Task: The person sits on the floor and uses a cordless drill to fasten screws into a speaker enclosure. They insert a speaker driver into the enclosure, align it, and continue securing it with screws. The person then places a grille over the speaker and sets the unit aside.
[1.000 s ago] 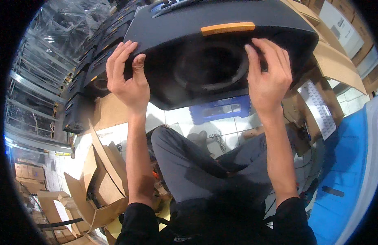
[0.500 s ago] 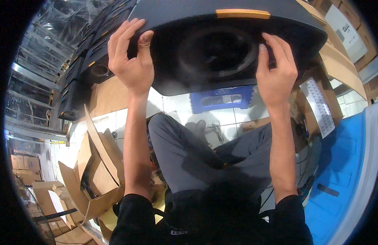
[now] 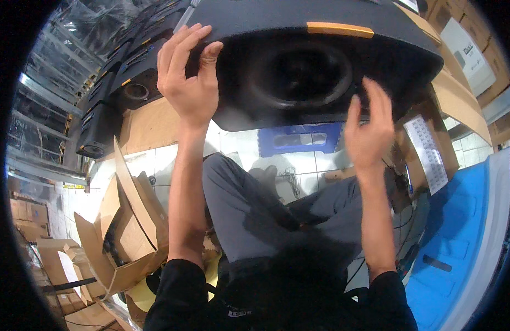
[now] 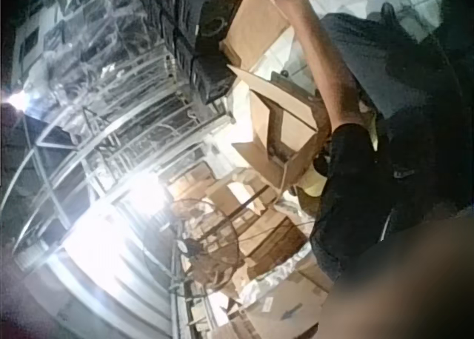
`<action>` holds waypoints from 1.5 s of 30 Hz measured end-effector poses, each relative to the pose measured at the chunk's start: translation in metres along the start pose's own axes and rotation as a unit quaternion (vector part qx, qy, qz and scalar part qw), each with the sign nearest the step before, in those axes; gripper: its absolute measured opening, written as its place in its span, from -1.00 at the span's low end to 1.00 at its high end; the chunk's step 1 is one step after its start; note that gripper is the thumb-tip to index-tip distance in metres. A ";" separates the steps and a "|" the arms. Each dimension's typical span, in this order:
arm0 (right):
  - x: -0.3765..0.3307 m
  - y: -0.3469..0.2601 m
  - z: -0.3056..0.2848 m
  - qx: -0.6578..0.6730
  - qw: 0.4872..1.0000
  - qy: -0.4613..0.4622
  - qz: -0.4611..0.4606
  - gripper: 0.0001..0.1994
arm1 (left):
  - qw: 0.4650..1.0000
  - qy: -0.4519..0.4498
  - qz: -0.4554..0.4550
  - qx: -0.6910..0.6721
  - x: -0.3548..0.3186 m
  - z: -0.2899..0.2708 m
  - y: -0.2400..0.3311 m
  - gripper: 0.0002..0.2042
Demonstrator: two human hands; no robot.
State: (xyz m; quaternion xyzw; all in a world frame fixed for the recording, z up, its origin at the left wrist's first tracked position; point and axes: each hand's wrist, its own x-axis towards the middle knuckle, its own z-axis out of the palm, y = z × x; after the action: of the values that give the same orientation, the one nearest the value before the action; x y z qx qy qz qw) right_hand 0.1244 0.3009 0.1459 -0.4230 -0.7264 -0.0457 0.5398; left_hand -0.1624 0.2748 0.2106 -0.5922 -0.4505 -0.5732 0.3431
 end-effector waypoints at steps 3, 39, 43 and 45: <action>-0.034 -0.007 0.021 -0.008 0.998 -0.020 -0.059 -0.60 | 1.000 0.001 0.001 -0.001 0.000 -0.001 0.000 -0.79; -0.015 -0.040 0.070 -0.148 0.968 -0.160 -0.124 -0.39 | 0.999 -0.014 -0.027 0.011 0.002 -0.002 0.009 -0.80; -0.014 -0.043 0.069 -0.165 0.964 -0.174 -0.116 -0.38 | 0.999 -0.026 -0.038 0.011 0.002 -0.004 0.012 -0.80; -0.016 -0.045 0.067 -0.143 0.968 -0.180 -0.102 -0.37 | 0.999 -0.029 -0.037 0.016 0.002 -0.005 0.013 -0.80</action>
State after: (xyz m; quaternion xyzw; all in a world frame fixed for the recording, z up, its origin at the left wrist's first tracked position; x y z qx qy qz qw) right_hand 0.0459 0.2983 0.1226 -0.4202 -0.8369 -0.1269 0.3268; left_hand -0.1526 0.2663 0.2150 -0.5863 -0.4909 -0.5607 0.3176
